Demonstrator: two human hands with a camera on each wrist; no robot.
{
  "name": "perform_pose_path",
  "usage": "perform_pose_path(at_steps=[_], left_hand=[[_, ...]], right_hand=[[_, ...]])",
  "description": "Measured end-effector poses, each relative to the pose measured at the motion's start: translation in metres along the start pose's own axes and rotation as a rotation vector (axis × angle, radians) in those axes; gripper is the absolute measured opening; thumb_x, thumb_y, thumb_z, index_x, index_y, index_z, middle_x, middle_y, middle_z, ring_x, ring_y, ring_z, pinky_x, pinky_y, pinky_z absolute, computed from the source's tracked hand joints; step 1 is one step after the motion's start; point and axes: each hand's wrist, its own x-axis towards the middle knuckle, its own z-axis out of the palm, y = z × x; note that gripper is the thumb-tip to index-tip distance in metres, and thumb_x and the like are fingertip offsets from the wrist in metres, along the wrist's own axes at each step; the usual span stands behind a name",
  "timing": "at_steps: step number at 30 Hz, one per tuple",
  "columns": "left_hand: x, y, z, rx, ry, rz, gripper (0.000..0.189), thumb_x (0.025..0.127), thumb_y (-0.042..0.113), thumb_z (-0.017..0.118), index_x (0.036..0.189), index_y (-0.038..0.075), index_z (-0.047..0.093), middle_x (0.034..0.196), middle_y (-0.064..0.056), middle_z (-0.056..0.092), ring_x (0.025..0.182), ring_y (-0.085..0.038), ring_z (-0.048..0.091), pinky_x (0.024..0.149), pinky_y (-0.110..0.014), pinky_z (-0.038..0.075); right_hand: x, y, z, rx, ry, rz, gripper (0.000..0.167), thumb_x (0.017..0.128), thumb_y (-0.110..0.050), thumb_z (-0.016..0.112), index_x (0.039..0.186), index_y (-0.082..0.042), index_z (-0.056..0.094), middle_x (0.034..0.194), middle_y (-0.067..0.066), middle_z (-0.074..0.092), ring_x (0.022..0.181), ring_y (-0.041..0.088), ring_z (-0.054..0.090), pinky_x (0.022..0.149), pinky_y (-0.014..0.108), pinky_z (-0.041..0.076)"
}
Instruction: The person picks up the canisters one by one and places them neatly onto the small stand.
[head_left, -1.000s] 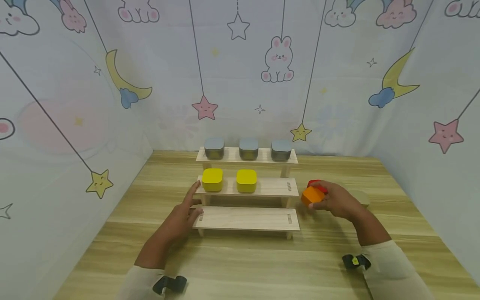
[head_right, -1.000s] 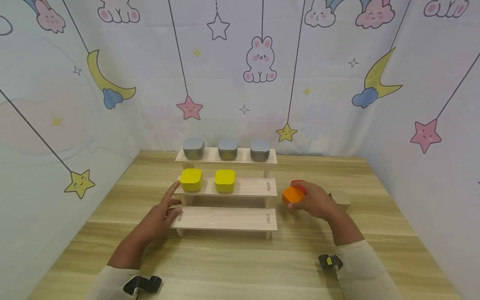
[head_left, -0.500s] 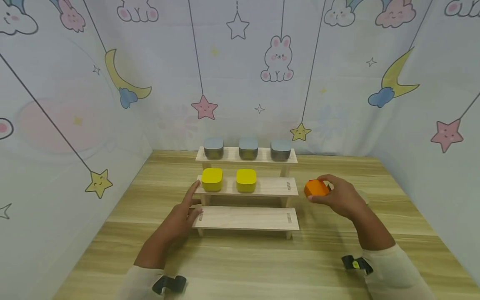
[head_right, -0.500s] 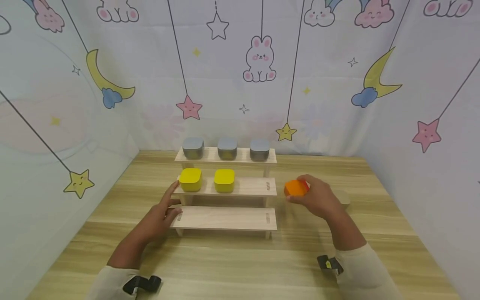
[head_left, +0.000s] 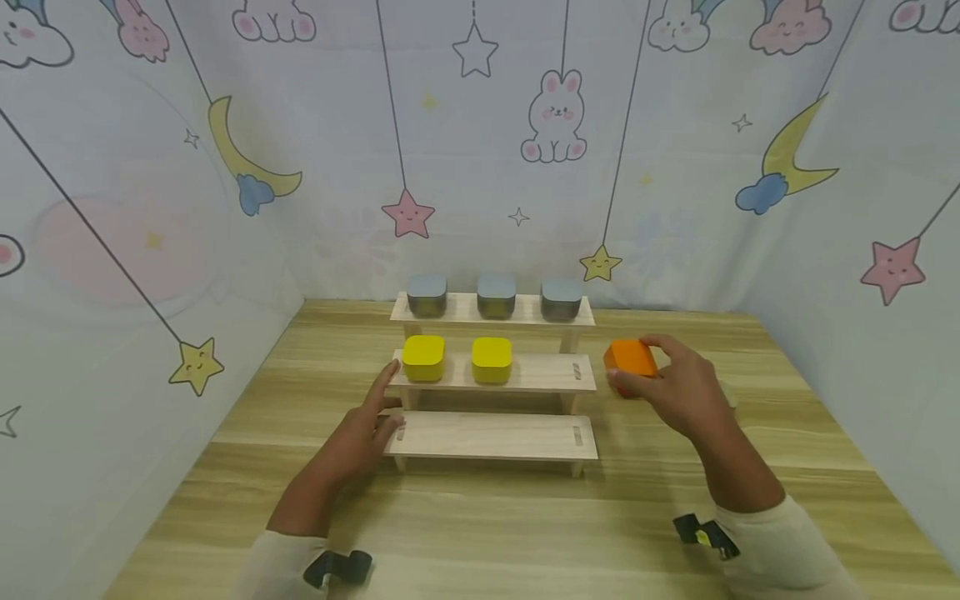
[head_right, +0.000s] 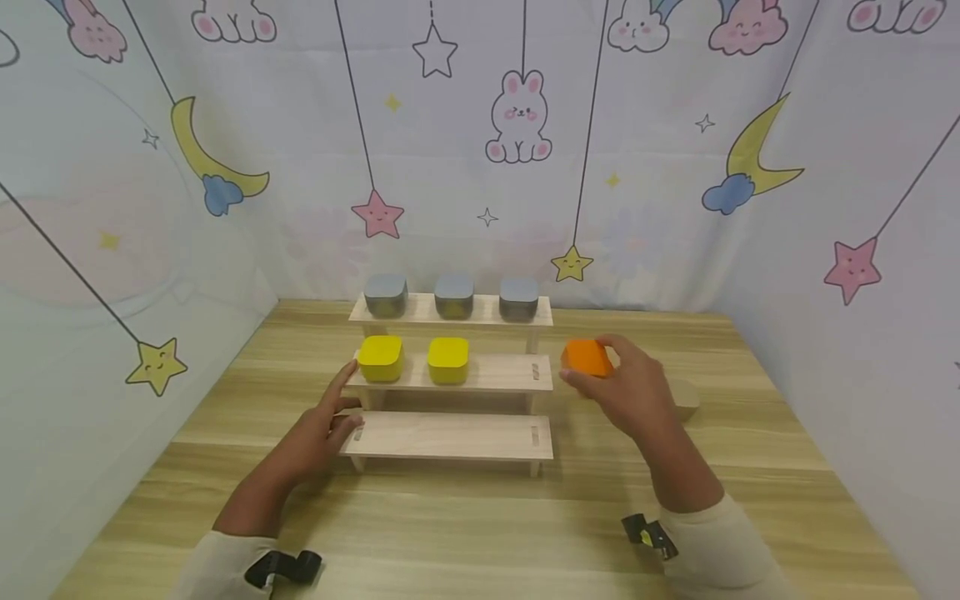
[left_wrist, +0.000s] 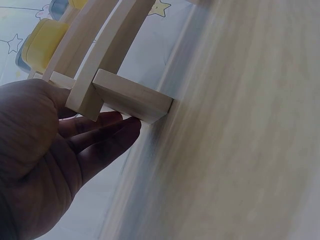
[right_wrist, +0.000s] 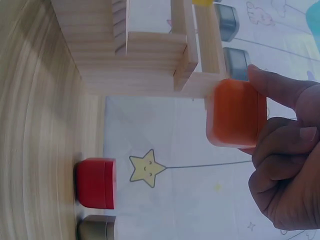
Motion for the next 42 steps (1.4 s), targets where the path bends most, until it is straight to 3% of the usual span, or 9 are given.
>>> perform_pose_path(at_steps=[7,12,15,24,32,42], left_hand=[[-0.001,-0.002,0.0,-0.007,0.003,0.024,0.087,0.116,0.014,0.053,0.175,0.041,-0.004,0.161,-0.029,0.055,0.139,-0.05,0.064,0.116,-0.07,0.05],[-0.002,-0.004,-0.001,0.008,0.005,0.042,0.087,0.116,0.014,0.054,0.176,0.04,-0.004,0.157,-0.03,0.058,0.136,-0.05,0.067,0.115,-0.07,0.051],[-0.001,-0.003,-0.001,0.016,0.007,0.032,0.087,0.116,0.014,0.054,0.175,0.04,-0.004,0.156,-0.029,0.059,0.136,-0.049,0.067,0.115,-0.07,0.051],[-0.001,-0.002,-0.001,0.015,0.002,0.024,0.086,0.116,0.012,0.053,0.176,0.04,-0.004,0.157,-0.03,0.058,0.136,-0.051,0.066,0.115,-0.07,0.051],[-0.001,-0.004,-0.001,0.007,0.002,0.029,0.086,0.116,0.013,0.053,0.175,0.039,-0.003,0.157,-0.031,0.058,0.135,-0.051,0.066,0.116,-0.07,0.05],[-0.002,-0.002,-0.001,0.007,-0.001,0.022,0.085,0.116,0.015,0.053,0.175,0.039,-0.004,0.157,-0.029,0.058,0.135,-0.05,0.067,0.115,-0.07,0.051]], right_hand=[[-0.005,-0.013,0.007,0.077,0.035,-0.023,0.097,0.091,-0.062,0.083,0.164,-0.01,0.046,0.121,0.027,0.076,0.089,0.029,0.076,0.069,0.032,0.06],[-0.006,-0.021,0.016,0.067,0.043,-0.044,0.098,0.088,-0.068,0.084,0.161,-0.011,0.05,0.139,0.027,0.068,0.106,0.036,0.076,0.075,0.033,0.064],[-0.004,-0.029,0.019,0.038,0.037,-0.057,0.098,0.088,-0.069,0.083,0.16,-0.011,0.051,0.14,0.027,0.068,0.113,0.04,0.075,0.074,0.035,0.064],[0.005,-0.045,0.036,-0.027,0.028,-0.097,0.09,0.09,-0.062,0.084,0.155,-0.006,0.055,0.117,0.022,0.077,0.086,0.027,0.073,0.064,0.029,0.056],[0.008,-0.054,0.049,-0.085,0.044,-0.082,0.089,0.09,-0.064,0.082,0.155,-0.009,0.056,0.121,0.019,0.077,0.085,0.027,0.07,0.064,0.03,0.053],[0.008,-0.065,0.062,-0.147,0.08,-0.081,0.083,0.09,-0.062,0.083,0.15,-0.009,0.058,0.095,0.012,0.07,0.075,0.026,0.062,0.058,0.03,0.045]])
